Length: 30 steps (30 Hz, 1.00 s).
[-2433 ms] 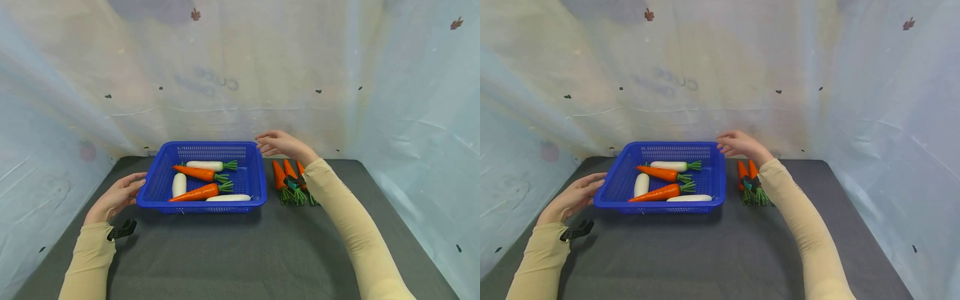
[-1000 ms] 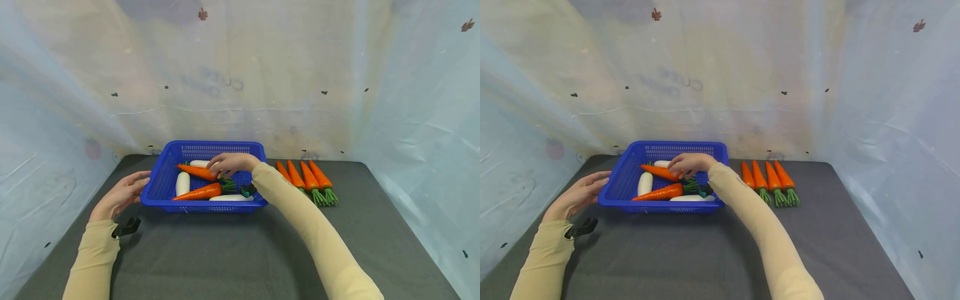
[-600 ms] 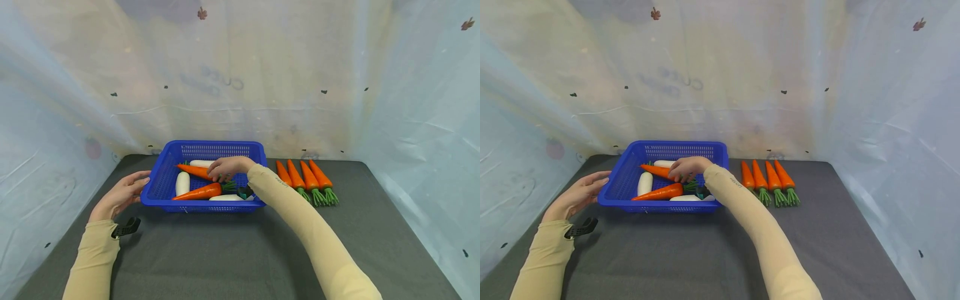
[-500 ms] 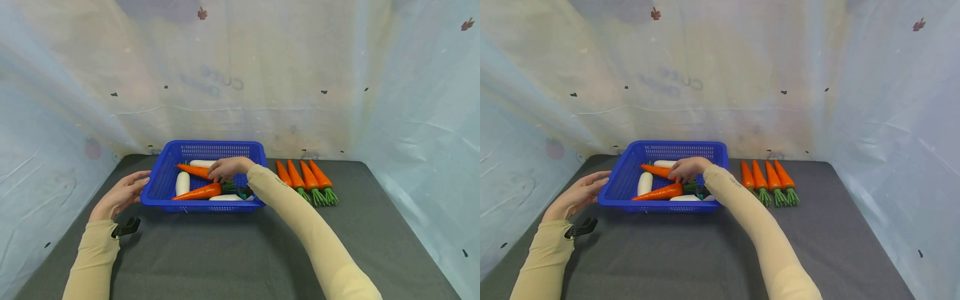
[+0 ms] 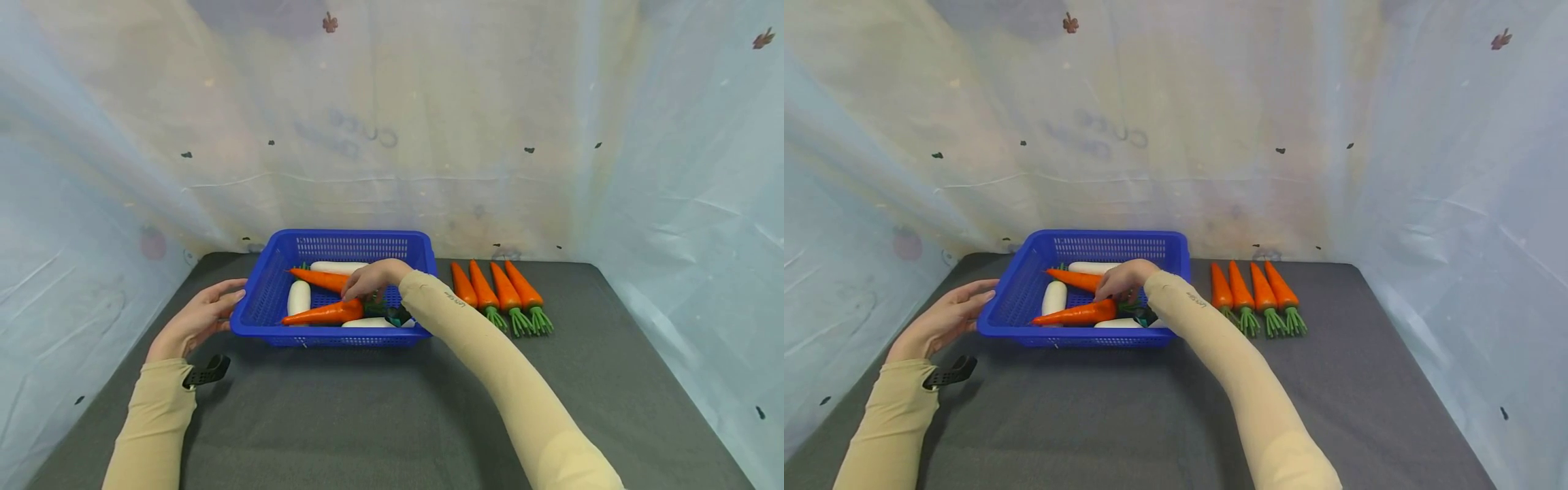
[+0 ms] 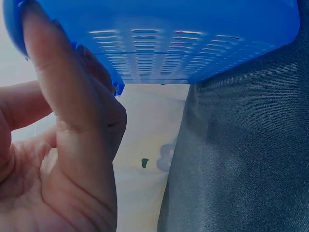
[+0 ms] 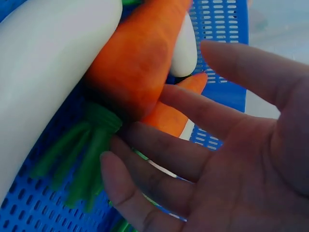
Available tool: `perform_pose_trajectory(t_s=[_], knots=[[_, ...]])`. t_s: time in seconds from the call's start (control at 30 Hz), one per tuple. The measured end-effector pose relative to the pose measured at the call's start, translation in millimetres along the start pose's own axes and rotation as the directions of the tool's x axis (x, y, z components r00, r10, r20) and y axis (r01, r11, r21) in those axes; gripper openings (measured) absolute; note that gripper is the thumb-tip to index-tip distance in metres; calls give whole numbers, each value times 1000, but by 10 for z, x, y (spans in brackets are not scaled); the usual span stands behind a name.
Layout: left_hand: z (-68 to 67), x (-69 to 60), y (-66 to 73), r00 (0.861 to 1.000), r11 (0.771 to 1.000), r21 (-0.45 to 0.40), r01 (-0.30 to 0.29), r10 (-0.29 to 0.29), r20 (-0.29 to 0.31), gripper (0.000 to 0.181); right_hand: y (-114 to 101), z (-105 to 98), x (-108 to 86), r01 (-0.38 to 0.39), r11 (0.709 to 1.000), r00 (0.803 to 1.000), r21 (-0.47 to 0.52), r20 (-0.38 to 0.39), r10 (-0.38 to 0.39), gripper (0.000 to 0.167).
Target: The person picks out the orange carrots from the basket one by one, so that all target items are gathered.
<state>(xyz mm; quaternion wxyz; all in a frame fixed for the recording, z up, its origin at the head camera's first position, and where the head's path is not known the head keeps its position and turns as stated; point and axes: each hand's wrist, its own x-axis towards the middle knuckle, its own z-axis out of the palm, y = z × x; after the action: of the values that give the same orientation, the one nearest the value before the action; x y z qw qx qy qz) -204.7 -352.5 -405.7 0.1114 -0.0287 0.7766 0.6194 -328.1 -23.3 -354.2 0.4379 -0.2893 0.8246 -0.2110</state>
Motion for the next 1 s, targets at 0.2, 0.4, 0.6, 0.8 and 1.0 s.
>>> perform_pose_trajectory(t_s=[0.2,0.4,0.6,0.8,1.0], knots=[[-8,1,-1,1000,1000,6,0,0,-2,72,19,6,-16,-25,999,1000,-39,9,25,50],[-11,-5,1,1000,1000,-3,4,-4,1,74,21,-10,3,-13,996,1000,-85,24,16,54],[-11,-14,4,1000,1000,-5,7,-7,-3,74,1,-3,6,6,986,1000,-168,14,-3,54],[1,2,-4,1000,1000,8,4,-4,-5,73,23,-8,-34,44,986,999,-161,-24,-48,50],[2,7,-10,1000,1000,11,-3,3,-4,72,59,-84,-132,99,990,992,-103,-64,-106,53]])
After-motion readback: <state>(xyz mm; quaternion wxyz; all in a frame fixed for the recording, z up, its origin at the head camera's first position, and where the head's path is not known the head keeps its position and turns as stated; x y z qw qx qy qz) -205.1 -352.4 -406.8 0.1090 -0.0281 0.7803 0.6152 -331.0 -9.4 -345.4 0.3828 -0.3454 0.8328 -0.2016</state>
